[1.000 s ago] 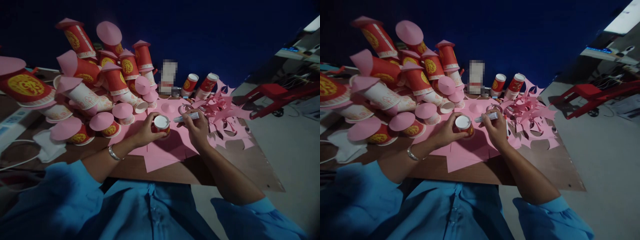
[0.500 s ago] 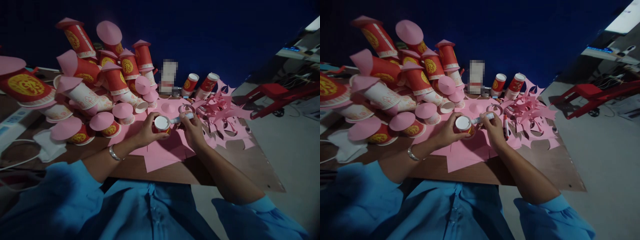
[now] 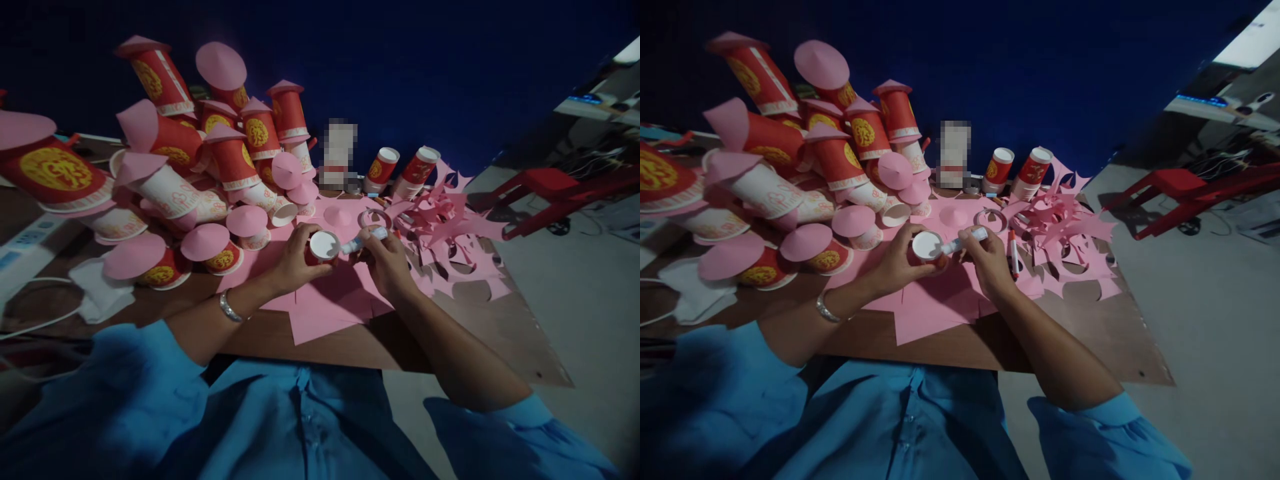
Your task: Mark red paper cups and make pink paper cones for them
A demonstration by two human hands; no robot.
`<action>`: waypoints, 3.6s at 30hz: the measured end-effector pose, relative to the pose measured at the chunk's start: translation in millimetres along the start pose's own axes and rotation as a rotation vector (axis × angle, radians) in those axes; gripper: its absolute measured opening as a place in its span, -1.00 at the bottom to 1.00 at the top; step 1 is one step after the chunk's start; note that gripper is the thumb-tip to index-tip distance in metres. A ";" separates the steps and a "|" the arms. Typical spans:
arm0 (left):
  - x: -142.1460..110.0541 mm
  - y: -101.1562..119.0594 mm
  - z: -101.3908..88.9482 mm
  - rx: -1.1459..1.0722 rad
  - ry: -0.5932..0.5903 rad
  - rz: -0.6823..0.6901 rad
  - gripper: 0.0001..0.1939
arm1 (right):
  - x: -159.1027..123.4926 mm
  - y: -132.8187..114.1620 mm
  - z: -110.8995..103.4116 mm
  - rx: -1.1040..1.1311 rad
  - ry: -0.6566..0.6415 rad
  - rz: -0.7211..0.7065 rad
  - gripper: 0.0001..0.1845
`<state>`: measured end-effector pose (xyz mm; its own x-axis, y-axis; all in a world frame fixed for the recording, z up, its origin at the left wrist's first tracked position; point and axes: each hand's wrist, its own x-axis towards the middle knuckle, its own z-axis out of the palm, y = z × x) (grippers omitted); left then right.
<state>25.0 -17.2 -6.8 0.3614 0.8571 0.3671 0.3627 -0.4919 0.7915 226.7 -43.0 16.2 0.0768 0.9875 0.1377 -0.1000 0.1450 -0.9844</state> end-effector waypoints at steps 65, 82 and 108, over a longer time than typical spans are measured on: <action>-1.5 7.5 -2.5 -0.142 -0.148 -0.024 -0.34 | -10.5 -16.6 -11.2 -0.762 0.088 -0.666 -0.88; -2.2 12.5 -9.1 -0.199 -0.198 -0.003 -0.35 | -10.0 -14.0 -11.4 -0.765 0.139 -0.571 -0.86; -0.1 8.8 -5.9 -0.170 -0.097 -0.037 -0.40 | 2.2 2.1 -7.8 -0.167 0.138 -0.186 -0.64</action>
<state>23.1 -20.7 3.0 0.4340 0.8516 0.2938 0.2297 -0.4199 0.8780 234.4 -41.0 13.6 0.2143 0.9253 0.3127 0.0924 0.2995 -0.9496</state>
